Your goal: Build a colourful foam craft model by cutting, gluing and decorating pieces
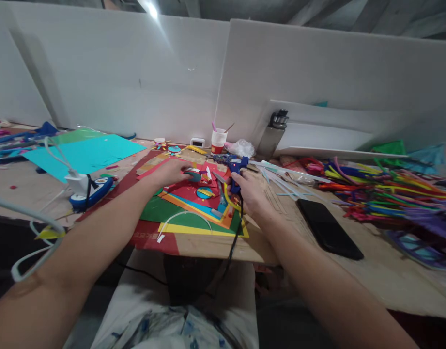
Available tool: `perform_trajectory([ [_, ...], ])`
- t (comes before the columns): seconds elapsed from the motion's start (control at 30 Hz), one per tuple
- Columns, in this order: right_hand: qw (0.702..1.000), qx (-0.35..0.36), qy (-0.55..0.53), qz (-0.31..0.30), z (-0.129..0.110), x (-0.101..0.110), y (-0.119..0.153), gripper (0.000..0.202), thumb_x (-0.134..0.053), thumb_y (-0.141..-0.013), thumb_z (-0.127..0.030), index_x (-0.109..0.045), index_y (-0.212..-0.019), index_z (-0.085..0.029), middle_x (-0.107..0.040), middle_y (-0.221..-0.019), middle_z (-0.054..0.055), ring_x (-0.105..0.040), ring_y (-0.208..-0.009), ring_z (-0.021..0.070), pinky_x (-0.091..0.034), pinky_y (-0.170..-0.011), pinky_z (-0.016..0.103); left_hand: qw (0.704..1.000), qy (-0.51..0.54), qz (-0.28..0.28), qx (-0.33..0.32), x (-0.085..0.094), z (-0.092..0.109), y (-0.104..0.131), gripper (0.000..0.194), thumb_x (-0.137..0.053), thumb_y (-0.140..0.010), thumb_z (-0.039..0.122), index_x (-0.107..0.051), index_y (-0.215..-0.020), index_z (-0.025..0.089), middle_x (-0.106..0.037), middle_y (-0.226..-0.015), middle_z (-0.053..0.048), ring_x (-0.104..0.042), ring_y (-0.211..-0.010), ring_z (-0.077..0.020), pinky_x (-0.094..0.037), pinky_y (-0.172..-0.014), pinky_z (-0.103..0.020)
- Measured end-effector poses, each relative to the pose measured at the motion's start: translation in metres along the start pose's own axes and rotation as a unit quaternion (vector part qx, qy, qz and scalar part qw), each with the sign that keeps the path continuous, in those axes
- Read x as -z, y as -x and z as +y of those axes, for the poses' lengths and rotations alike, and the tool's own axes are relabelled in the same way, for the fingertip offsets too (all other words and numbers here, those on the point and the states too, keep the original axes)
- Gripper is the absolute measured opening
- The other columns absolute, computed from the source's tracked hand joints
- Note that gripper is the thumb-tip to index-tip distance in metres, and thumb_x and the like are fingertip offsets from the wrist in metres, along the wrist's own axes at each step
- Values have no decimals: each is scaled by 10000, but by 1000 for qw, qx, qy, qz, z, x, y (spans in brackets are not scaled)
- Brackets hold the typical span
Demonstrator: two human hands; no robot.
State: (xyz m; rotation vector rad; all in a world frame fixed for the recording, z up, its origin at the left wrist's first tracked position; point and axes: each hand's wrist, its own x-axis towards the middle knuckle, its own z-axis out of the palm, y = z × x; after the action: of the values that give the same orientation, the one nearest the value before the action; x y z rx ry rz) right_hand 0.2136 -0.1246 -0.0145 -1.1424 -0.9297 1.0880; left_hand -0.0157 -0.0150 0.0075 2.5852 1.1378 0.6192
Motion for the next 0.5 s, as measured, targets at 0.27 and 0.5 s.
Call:
perform_trajectory([
  [0.27,992,91,-67,-48,-6,0,6,249,-674,-746,-371,-524,-904,-251,-585,-646,-65,-531,-519,100,-436,-503,227,887,434,129,88,8,-9,-6,327,-798,-632,322,-690,-871,127,-695,-825,-52,-606,-739,-152,-456,-693,-273],
  [0.5,987,131,-63,-70,-15,3,12,270,-678,-735,-336,-541,-949,-246,-650,-785,-32,-525,-564,99,-437,-518,234,798,592,104,35,6,-3,-2,263,-798,-619,174,-696,-857,131,-718,-885,-77,-666,-847,-175,-531,-799,-306],
])
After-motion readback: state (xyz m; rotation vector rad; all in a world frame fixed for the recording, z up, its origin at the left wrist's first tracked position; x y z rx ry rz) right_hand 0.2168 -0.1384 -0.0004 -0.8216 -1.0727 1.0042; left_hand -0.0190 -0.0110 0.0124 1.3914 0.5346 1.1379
